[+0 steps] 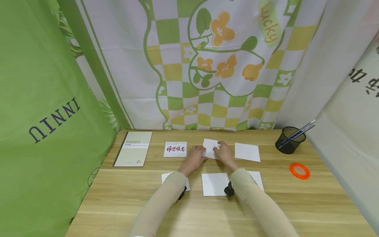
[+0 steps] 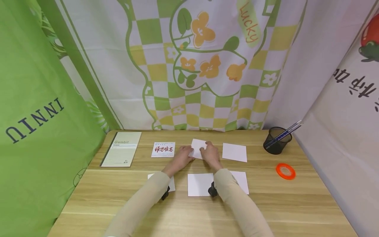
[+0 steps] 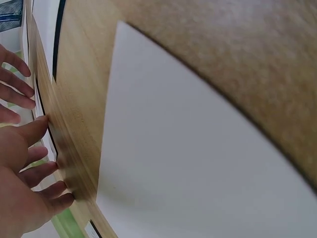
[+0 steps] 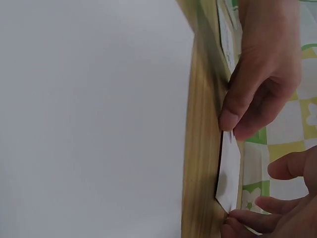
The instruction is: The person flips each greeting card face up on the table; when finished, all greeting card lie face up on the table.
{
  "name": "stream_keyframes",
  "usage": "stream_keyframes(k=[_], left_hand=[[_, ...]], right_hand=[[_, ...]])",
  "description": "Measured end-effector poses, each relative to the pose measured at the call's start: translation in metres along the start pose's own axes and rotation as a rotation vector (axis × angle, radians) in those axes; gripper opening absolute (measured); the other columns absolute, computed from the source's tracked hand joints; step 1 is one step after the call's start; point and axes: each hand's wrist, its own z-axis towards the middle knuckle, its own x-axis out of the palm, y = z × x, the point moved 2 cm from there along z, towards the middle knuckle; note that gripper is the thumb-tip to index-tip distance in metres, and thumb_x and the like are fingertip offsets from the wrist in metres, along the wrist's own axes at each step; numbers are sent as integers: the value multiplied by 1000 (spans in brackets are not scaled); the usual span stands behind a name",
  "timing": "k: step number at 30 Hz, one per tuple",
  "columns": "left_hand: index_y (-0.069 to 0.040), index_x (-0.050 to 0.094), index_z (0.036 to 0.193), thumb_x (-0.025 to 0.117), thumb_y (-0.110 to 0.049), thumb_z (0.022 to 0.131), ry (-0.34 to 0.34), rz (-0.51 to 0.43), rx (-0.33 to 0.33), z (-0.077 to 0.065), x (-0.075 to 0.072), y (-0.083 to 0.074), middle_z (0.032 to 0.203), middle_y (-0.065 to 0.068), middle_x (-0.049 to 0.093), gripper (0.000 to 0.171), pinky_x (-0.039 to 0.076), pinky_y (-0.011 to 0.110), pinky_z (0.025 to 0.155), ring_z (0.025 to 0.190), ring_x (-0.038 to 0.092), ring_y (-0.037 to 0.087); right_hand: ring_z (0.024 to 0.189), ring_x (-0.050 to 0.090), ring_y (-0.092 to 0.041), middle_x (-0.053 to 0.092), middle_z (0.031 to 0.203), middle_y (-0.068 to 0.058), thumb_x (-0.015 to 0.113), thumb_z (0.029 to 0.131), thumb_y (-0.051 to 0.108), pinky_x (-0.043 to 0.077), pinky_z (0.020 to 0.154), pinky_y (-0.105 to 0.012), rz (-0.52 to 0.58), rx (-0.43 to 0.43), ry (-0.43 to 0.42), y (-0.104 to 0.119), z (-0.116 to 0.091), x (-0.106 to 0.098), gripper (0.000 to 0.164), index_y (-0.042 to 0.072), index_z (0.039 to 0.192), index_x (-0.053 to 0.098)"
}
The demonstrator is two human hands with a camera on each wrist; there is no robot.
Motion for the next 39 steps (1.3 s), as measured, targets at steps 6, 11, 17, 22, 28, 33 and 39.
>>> stream_keyframes(k=[6,11,17,22,28,33,39], left_hand=[[-6,60,126,70,-28,88,-19,11,7,1,1,1,129,15,56,45,43,41,102,118,52,31],[-11,54,134,66,-41,88,53,47,-43,2,5,3,142,13,46,56,41,46,103,126,45,31],[-14,53,136,59,-49,90,94,94,-39,4,6,1,146,9,44,59,38,49,104,129,41,28],[-15,59,129,56,-52,90,76,201,25,3,5,0,136,6,54,53,45,46,97,123,47,25],[-17,64,115,51,-59,90,13,362,128,2,8,1,115,4,62,51,53,41,84,108,56,23],[-16,63,114,52,-58,90,-1,368,145,1,8,-1,111,6,63,50,53,41,84,105,57,23],[-15,65,97,48,-54,95,-45,463,253,1,11,-1,92,3,64,42,55,35,74,88,61,19]], right_hand=[[119,50,-46,51,128,-35,52,91,15,41,101,-51,108,35,9,2,0,-4,53,-12,134,43],[120,49,-46,51,129,-34,52,91,15,41,101,-52,68,45,21,-1,-1,-2,56,-12,138,38],[125,44,-47,47,135,-33,53,91,17,36,105,-53,41,55,16,0,3,1,58,-9,140,37],[126,42,-47,46,135,-33,52,91,16,35,106,-53,49,59,21,1,5,1,56,-8,140,38],[126,43,-46,47,135,-32,50,92,14,35,106,-53,74,56,29,2,5,-1,53,-9,139,38],[128,41,-45,45,137,-32,50,93,14,34,107,-53,106,65,48,1,4,0,53,-8,140,38],[130,39,-44,43,139,-31,43,91,7,32,109,-51,125,65,51,0,3,-1,52,-8,140,38]])
